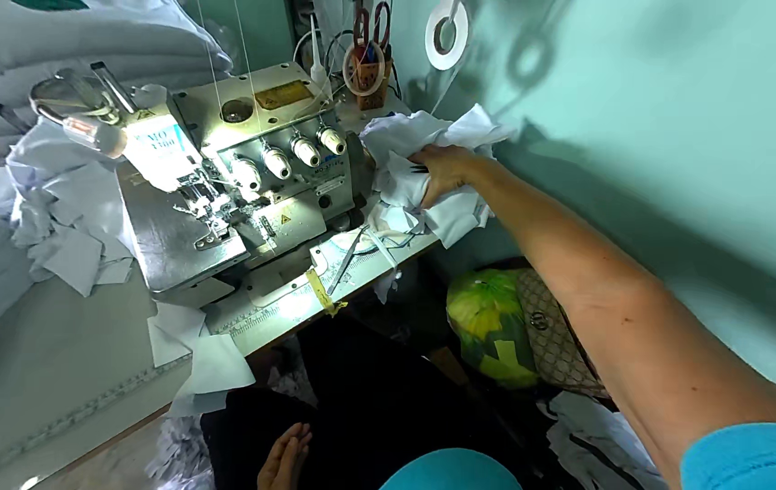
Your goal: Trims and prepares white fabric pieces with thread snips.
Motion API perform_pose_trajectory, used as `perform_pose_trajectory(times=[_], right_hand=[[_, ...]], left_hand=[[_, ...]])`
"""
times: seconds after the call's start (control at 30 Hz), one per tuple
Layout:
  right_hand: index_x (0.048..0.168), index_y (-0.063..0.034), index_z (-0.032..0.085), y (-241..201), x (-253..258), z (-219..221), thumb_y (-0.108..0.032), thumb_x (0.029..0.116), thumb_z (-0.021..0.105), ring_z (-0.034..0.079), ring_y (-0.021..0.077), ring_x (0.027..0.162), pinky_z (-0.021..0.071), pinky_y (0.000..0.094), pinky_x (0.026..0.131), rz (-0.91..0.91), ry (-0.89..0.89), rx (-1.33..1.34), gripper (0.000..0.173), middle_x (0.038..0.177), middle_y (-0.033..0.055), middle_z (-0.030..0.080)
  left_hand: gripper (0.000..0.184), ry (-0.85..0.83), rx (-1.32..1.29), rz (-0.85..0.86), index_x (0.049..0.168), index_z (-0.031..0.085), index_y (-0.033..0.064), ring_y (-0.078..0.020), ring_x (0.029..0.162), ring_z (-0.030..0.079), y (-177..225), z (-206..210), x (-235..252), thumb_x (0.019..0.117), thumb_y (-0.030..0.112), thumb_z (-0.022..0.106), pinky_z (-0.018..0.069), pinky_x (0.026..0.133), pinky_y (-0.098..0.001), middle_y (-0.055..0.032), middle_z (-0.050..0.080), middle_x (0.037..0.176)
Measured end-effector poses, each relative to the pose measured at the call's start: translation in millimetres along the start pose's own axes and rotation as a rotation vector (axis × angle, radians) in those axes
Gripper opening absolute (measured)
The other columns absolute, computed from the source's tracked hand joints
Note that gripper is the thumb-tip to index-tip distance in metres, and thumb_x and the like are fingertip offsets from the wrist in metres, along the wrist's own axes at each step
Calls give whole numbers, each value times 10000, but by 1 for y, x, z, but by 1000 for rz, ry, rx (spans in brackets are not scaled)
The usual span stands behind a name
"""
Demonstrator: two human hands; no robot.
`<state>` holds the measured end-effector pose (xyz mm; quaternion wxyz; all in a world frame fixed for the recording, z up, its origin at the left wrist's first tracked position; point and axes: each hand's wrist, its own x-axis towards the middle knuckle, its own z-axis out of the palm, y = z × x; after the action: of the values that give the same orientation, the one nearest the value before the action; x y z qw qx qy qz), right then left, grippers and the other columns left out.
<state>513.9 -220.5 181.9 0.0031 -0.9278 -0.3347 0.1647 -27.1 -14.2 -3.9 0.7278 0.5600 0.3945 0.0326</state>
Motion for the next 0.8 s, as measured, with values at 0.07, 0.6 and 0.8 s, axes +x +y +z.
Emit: perform_pose_trajectory(times=[0.07, 0.6, 0.8], right_hand=[[1522, -157, 484, 8, -15, -1, -321, 640, 983, 539, 489, 1260, 442, 692, 977, -48, 147, 131, 1026, 1477, 279, 471], [1104, 123, 657, -20, -114, 92, -222, 982, 705, 611, 467, 1092, 457, 649, 932, 540, 454, 646, 369, 1153, 318, 631], [1055, -20, 588, -29, -106, 24, -96, 929, 702, 391, 17, 462, 372, 182, 430, 344, 664, 1220, 186, 739, -8, 522]], left_hand=[[339, -4, 7, -11, 1298, 581, -43, -196, 1115, 691, 0, 0, 2, 1056, 136, 427, 563, 970, -354, -137, 697, 1228], [342, -36, 94, -30, 1306, 560, -59, -186, 1126, 685, 4, -4, 7, 1045, 108, 416, 556, 977, -353, -149, 680, 1257], [342, -35, 98, -34, 1309, 559, -61, -191, 1120, 687, 4, -2, 7, 1046, 105, 417, 558, 973, -353, -153, 681, 1250]])
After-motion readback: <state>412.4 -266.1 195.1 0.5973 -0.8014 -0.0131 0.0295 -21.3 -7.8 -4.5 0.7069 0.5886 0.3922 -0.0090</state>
